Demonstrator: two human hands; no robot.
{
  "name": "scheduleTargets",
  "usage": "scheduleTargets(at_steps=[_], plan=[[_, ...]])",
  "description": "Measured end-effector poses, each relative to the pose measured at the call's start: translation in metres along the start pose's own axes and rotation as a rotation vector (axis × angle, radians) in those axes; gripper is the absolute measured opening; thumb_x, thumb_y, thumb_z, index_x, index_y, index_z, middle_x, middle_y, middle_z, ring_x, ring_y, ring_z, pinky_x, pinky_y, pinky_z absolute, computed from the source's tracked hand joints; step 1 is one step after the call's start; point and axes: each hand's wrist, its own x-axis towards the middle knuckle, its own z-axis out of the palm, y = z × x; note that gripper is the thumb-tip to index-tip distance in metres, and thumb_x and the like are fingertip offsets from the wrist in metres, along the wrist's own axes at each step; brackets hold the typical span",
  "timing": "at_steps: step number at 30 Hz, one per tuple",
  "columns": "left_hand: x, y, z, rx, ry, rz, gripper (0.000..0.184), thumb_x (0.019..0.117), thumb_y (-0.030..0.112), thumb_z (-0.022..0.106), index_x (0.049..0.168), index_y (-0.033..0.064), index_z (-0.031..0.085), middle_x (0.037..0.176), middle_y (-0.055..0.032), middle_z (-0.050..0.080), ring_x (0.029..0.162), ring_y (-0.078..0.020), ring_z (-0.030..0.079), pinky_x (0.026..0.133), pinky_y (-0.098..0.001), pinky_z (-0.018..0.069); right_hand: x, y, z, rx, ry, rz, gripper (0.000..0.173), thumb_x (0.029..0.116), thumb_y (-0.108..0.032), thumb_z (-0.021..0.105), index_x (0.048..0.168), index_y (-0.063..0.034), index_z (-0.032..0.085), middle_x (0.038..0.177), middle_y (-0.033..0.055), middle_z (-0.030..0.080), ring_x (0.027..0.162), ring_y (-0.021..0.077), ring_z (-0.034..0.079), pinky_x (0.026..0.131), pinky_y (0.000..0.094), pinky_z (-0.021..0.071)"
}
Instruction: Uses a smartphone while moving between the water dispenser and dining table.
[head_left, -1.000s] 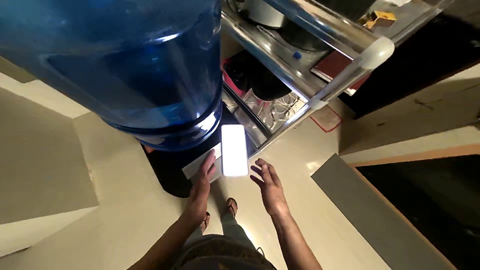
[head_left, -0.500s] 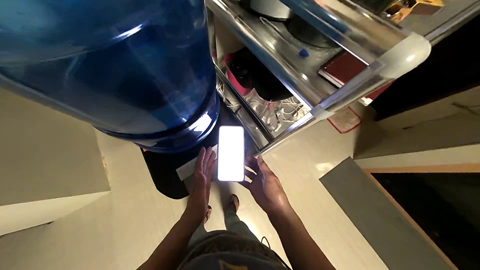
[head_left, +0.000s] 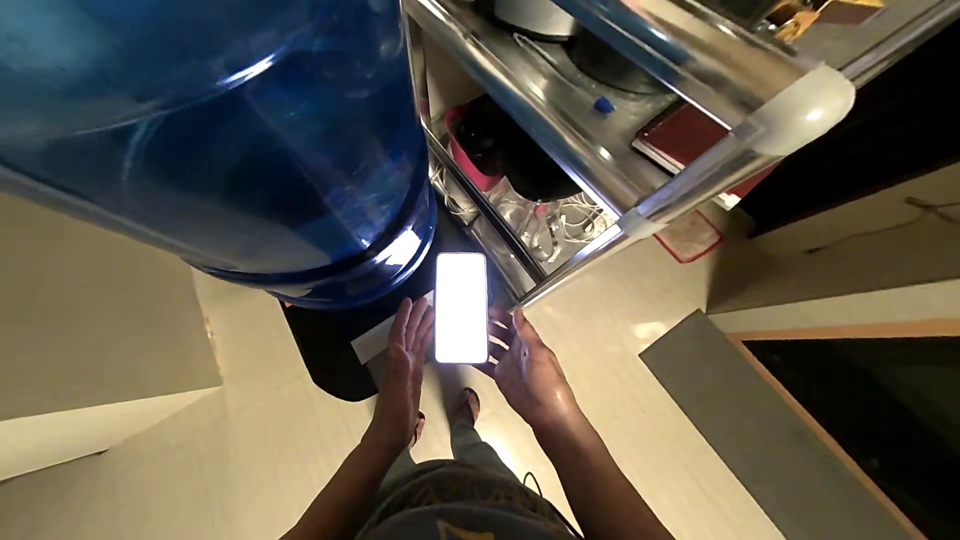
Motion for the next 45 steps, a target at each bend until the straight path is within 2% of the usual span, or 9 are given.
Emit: scheduleTargets(at_steps=[12,15,19,24,29,34,37,41,45], plan=[[0.000,0.001,-0.001,-0.016,-0.013,-0.006,0.106,0.0967,0.075,0.031,0.160,-0.0062,0.006,0.165,-0.0218,0.027,0.151,-0.0310,0.034,0.124,-0.0450,0.0319,-0.003,-0.001,0.005,-0.035,-0.012,-0.019,0.058,0.1119,-0.043,0.021,0.146,-0.0018,0.044,0.132,0.0187,0.059,0.116,0.0323,0.064,0.096,0.0560,0.0543],[0.001,0.002,-0.001,-0.009,-0.017,-0.016,0.106,0.0969,0.076,0.030,0.160,-0.0055,0.006,0.166,-0.0208,0.027,0.152,-0.0304,0.033,0.124,-0.0448,0.0313,-0.003,-0.001,0.008,-0.030,0.006,-0.002,0.058,0.1116,-0.045,0.022,0.147,-0.0038,0.044,0.136,0.0179,0.058,0.120,0.0324,0.062,0.097,0.0563,0.0530],[0.001,0.003,-0.001,-0.003,-0.019,-0.025,0.105,0.0972,0.076,0.028,0.160,-0.0058,0.005,0.165,-0.0212,0.027,0.151,-0.0301,0.034,0.124,-0.0441,0.0321,-0.003,-0.002,0.014,-0.012,0.032,0.018,0.060,0.1109,-0.048,0.022,0.145,-0.0050,0.046,0.134,0.0176,0.059,0.119,0.0327,0.062,0.096,0.0570,0.0532],[0.002,0.003,-0.002,-0.019,-0.032,-0.027,0.103,0.0984,0.074,0.028,0.160,-0.0051,0.006,0.166,-0.0202,0.027,0.151,-0.0290,0.034,0.124,-0.0437,0.0319,0.001,0.001,0.017,0.009,0.064,0.027,0.063,0.1097,-0.052,0.022,0.150,-0.0082,0.041,0.139,0.0182,0.057,0.120,0.0347,0.063,0.095,0.0585,0.0537],[0.000,0.000,-0.002,-0.046,-0.058,-0.018,0.100,0.0997,0.073,0.025,0.160,-0.0051,0.008,0.166,-0.0204,0.025,0.152,-0.0301,0.033,0.124,-0.0457,0.0316,0.006,0.004,0.020,0.029,0.091,0.012,0.063,0.1095,-0.053,0.021,0.152,-0.0102,0.040,0.144,0.0162,0.055,0.126,0.0324,0.059,0.100,0.0573,0.0512],[0.000,0.003,-0.003,-0.081,-0.074,-0.013,0.100,0.1001,0.072,0.027,0.160,-0.0055,0.007,0.166,-0.0218,0.025,0.152,-0.0318,0.032,0.124,-0.0469,0.0311,0.004,0.008,0.022,0.022,0.069,-0.037,0.061,0.1102,-0.050,0.023,0.152,-0.0095,0.040,0.144,0.0157,0.055,0.127,0.0308,0.059,0.102,0.0546,0.0512],[0.000,0.006,-0.001,-0.131,-0.061,-0.018,0.100,0.0999,0.072,0.030,0.161,-0.0040,0.007,0.166,-0.0207,0.027,0.151,-0.0314,0.033,0.123,-0.0471,0.0330,-0.001,0.012,0.019,0.028,0.038,-0.069,0.061,0.1104,-0.049,0.024,0.155,-0.0087,0.036,0.149,0.0155,0.052,0.132,0.0294,0.056,0.105,0.0538,0.0495],[-0.003,0.012,0.000,-0.168,-0.068,-0.030,0.095,0.1015,0.070,0.028,0.160,-0.0032,0.011,0.165,-0.0201,0.028,0.149,-0.0306,0.037,0.121,-0.0462,0.0356,-0.013,0.017,0.013,0.080,0.052,-0.097,0.057,0.1113,-0.043,0.027,0.151,-0.0051,0.039,0.142,0.0179,0.056,0.126,0.0310,0.060,0.101,0.0528,0.0525],[-0.008,0.022,0.002,-0.159,-0.101,-0.167,0.086,0.1051,0.063,0.013,0.159,-0.0034,0.022,0.165,-0.0175,0.030,0.150,-0.0243,0.036,0.121,-0.0413,0.0337,-0.033,0.024,0.009,0.137,0.034,-0.125,0.052,0.1116,-0.038,0.027,0.148,-0.0032,0.043,0.134,0.0185,0.060,0.118,0.0305,0.064,0.096,0.0508,0.0552]])
